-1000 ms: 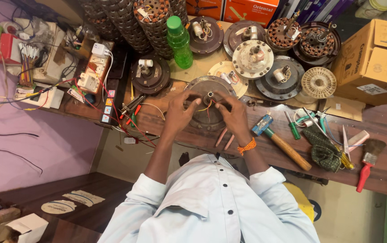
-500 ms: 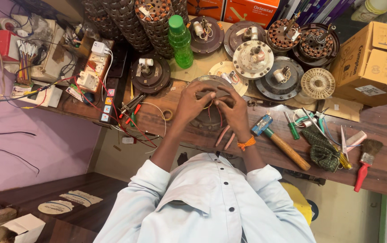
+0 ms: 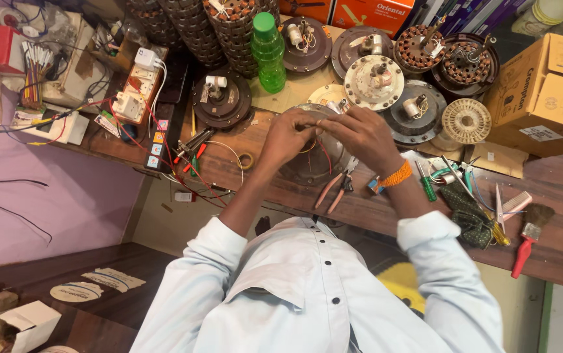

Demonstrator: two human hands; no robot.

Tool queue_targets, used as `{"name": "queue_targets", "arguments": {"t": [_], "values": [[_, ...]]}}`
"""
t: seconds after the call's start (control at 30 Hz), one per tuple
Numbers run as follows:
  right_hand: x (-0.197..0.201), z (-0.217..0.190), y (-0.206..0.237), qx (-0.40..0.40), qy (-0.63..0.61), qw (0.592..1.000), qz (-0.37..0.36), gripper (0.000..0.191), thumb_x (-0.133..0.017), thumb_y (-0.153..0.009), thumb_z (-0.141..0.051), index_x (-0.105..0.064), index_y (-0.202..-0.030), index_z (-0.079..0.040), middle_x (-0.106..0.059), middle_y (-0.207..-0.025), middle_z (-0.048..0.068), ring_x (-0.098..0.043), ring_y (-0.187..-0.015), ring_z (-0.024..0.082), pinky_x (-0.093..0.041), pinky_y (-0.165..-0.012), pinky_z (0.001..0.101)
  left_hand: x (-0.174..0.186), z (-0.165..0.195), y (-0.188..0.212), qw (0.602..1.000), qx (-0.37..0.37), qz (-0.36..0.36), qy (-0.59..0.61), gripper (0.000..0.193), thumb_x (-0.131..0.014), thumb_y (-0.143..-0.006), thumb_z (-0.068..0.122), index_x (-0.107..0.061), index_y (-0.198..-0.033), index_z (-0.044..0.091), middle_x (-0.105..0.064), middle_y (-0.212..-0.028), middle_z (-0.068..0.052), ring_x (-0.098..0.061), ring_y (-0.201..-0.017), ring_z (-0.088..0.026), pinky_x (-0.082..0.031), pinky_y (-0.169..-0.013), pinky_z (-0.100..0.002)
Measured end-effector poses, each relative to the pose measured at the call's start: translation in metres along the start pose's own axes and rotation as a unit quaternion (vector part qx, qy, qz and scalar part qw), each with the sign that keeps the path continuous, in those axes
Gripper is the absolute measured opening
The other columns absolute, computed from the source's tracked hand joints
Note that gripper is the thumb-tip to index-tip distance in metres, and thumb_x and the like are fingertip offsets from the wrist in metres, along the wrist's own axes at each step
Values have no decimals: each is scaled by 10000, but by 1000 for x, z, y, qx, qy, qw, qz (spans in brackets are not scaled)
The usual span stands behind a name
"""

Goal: The person uses a screwdriver to tighten screws on a circular metal electrical component, then picks up a small cylindrical part and secures it to the component. The workspace contains multiple similar parts and tools.

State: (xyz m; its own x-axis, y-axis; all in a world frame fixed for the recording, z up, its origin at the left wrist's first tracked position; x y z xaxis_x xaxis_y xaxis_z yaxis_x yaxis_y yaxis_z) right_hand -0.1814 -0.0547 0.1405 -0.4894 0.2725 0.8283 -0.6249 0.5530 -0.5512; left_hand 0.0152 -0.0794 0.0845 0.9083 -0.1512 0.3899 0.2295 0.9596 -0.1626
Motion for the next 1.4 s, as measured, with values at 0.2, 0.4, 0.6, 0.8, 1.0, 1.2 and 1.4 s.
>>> {"name": "queue_targets", "arguments": {"t": [0.2, 0.4, 0.6, 0.8, 1.0, 1.2, 1.4], "values": [[-2, 17, 1, 112, 42, 992, -46, 292, -673, -868, -103, -707, -1157, -69, -718, -1041, 47, -695, -920, 216, -556, -796, 353, 10, 24, 1, 995, 24, -43, -86, 133, -776, -845, 144, -807, -971, 116, -726, -926, -50, -727, -833, -239, -557, -742, -373], [-41, 8, 22, -283, -196, 937, -62, 142, -673, -1008, -169, -693, -1098, -60, -687, -820, 118, -659, -664, 244, -529, -647, 357, 8, 50, 29, 959, -174, 86, -206, 221, -683, -868, 57, -768, -1052, 145, -728, -1044, -9, -724, -951, -251, -577, -792, -392], [-21, 7, 24, -155, -109, 982, 18, 278, -698, -974, -235, -688, -1195, -67, -733, -1011, 98, -704, -822, 244, -556, -701, 349, 8, 37, 18, 986, -95, 30, -137, 127, -747, -872, 125, -787, -993, 119, -731, -984, -30, -712, -888, -271, -556, -741, -405], [-6, 9, 12, 79, 65, 995, 1, 286, -724, -902, -109, -736, -1185, -73, -751, -1106, 52, -710, -881, 186, -562, -724, 330, 15, 36, 3, 989, -74, -24, -122, 134, -784, -818, 141, -798, -946, 103, -735, -930, -46, -720, -875, -275, -554, -746, -397], [-46, 11, 29, -312, -283, 905, -66, 215, -724, -933, -139, -712, -1131, -55, -743, -1012, 78, -686, -753, 203, -531, -649, 331, 10, 46, 21, 975, -156, 52, -150, 205, -732, -834, 84, -786, -1029, 121, -738, -1036, -21, -725, -878, -255, -563, -736, -377], [-40, 13, 32, -283, -268, 921, -23, 245, -735, -956, -176, -686, -1159, -49, -735, -1017, 97, -689, -748, 236, -527, -650, 339, 10, 38, 17, 984, -116, 41, -128, 134, -759, -869, 133, -787, -999, 126, -720, -942, -32, -705, -821, -272, -541, -699, -389], [-7, 2, 17, 4, 30, 998, 47, 271, -721, -915, -126, -687, -1179, -75, -748, -1080, 83, -716, -807, 231, -537, -685, 349, 14, 35, 6, 988, -123, 19, -95, 139, -771, -824, 141, -797, -959, 126, -707, -876, -53, -694, -813, -281, -539, -702, -403]]}}
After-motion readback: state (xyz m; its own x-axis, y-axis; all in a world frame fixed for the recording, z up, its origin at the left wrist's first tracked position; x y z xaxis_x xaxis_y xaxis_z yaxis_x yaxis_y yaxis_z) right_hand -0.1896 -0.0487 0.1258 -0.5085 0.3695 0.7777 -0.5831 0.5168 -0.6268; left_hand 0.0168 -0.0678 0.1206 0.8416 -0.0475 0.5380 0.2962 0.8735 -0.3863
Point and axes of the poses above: each hand's wrist, its own y-axis away from the middle knuckle, its own x-axis out of the back of the hand, z = x × y, the point moved 2 cm from there along -y, towards the middle knuckle
